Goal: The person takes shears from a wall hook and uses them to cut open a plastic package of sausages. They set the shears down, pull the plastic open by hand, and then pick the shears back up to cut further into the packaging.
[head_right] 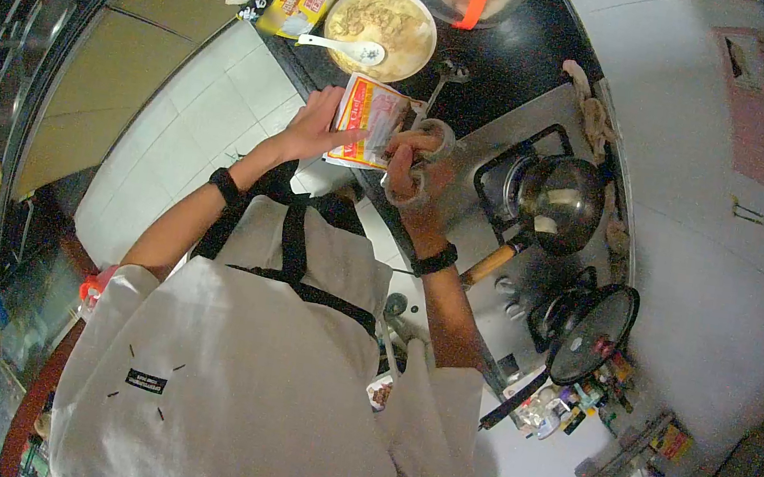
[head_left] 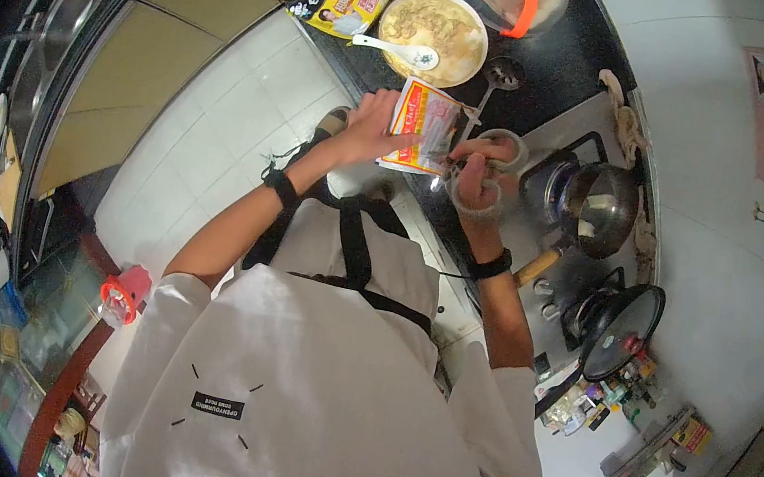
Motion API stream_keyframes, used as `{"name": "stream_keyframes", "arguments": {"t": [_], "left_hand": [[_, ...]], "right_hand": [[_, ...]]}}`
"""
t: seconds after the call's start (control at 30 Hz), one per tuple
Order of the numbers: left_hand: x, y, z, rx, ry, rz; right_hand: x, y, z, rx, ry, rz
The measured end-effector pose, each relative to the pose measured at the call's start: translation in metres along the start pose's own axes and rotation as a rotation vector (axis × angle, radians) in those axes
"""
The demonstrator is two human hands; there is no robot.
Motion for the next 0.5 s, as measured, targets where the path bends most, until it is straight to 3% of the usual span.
{"name": "stream_keyframes", "arguments": {"t": [0.2, 0.27, 0.4, 0.5], "left_hand": [[0.005, 0.007, 0.0, 0.019, 0.026, -0.007], [0.009, 0.007, -0.002, 0.042, -0.013, 0.013], [0.012, 0.007, -0.004, 0.041, -0.043, 0.002], [0.011, 0.006, -0.004, 0.089, -0.027, 0.064]], "right_hand": [[0.001, 0.008, -0.008, 0.024, 0.198, -0.062], [0.014, 0.016, -0.009, 0.082, -0.056, 0.191], [-0.009, 0.018, -0.015, 0.079, 0.049, 0.143], [-0.028, 0.041, -0.017, 0.007, 0.101, 0.287]]}}
Point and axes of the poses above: each hand's wrist, its own y-axis away from the middle knuckle, its own z-axis out of the palm, x = y × z, the point moved 6 cm from there along -y, towards the middle knuckle, and after that the axes turned 4 degrees about y, right-handed, at the moved point
